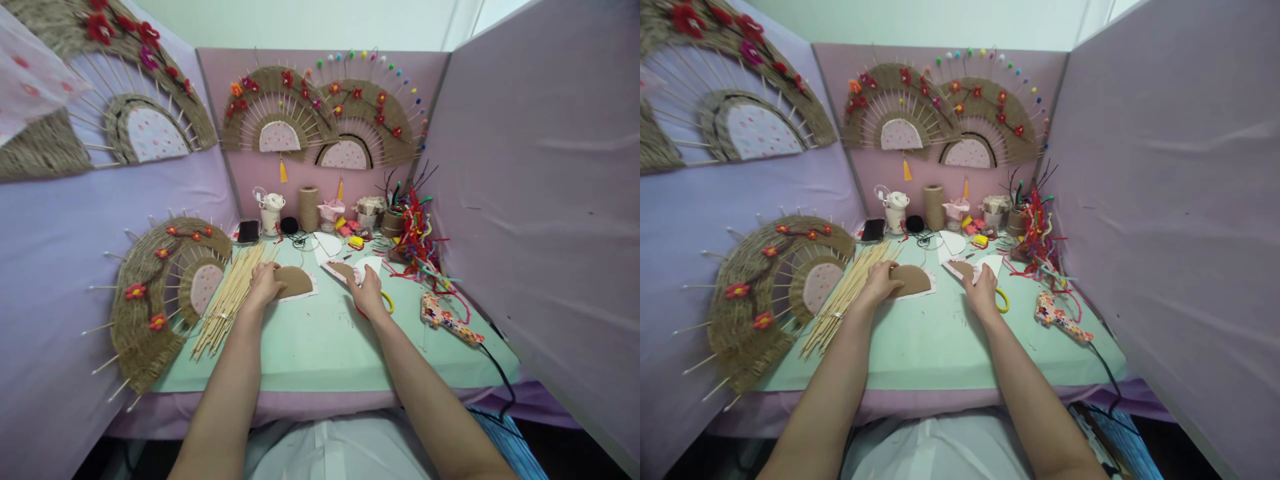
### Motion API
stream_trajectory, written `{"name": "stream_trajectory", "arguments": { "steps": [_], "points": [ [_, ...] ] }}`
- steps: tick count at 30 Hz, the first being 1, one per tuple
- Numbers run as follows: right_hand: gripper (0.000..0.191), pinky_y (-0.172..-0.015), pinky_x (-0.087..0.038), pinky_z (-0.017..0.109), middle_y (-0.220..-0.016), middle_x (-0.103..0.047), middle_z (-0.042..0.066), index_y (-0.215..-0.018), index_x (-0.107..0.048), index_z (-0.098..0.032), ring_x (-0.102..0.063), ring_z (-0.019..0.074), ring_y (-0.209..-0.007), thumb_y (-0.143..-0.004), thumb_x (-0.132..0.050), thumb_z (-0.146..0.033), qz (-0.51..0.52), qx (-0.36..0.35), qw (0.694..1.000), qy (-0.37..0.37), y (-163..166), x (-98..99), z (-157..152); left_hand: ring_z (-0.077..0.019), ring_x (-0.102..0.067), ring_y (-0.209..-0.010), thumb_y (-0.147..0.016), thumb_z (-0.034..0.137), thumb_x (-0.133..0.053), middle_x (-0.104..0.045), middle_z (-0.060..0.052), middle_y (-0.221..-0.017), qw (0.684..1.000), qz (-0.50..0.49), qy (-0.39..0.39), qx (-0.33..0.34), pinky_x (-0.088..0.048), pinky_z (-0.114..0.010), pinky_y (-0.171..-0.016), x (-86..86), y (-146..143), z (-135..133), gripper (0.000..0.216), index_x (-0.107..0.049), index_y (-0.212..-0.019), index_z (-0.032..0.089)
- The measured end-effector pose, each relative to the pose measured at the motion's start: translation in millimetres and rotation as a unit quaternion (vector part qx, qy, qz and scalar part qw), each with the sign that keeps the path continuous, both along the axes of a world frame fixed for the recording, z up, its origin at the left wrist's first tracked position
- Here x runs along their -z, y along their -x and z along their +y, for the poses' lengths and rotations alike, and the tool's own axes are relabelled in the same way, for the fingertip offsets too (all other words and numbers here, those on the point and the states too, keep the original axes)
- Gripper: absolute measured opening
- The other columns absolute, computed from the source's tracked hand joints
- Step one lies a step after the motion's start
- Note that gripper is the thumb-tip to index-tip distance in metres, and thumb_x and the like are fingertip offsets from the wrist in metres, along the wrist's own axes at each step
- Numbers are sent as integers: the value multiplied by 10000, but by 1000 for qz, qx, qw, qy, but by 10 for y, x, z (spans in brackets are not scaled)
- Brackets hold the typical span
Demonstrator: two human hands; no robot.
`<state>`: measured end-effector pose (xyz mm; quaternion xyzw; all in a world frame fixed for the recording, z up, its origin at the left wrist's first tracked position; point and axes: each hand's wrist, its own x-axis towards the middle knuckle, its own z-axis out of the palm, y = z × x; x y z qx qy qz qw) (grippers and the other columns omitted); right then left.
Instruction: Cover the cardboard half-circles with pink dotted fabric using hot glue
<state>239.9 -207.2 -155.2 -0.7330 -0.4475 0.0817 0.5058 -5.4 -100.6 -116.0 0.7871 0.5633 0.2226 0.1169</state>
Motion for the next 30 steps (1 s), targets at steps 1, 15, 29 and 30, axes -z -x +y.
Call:
{"name": "stream_trajectory", "arguments": {
  "steps": [1, 15, 29, 30],
  "points": [
    [631, -1064, -258, 473, -1361, -401, 258, -1270, -422, -25, -334, 332, -1298, -725, -589, -296, -35, 17, 999, -2, 10, -7, -11, -283, -485, -1043, -653, 264, -656, -547, -109, -1031, 999, -28, -5, 24, -393, -378, -859, -8, -3, 3, 380, -607, -1022, 189],
    [646, -990, -364, 391, -1257, -556, 89, -1210, -560, -211, -488, 251, -1164, -616, -743, -386, 13, -226, 972, -65, 191, -173, -104, -168, -565, -828, -758, 211, -602, -600, -36, -837, 900, -300, -95, 301, -439, -311, -794, -281, -223, -296, 53, -640, -794, 198],
    [441, -780, -520, 348, -947, -703, 39, -1019, -628, -183, -632, 219, -890, -613, -720, -329, 466, -109, 855, -200, 119, -214, -47, -183, -565, -671, -687, 498, -651, -596, -45, -654, 944, -295, 126, 80, -466, -316, -648, -46, -462, -348, 336, -608, -669, 165],
    [469, -797, -523, 354, -971, -702, 37, -1049, -613, -196, -635, 218, -911, -606, -727, -303, 486, -133, 839, -206, 129, -241, -59, -185, -579, -669, -696, 505, -643, -614, -58, -646, 926, -302, 197, 113, -470, -314, -652, -42, -490, -390, 348, -623, -651, 161]
  ]
}}
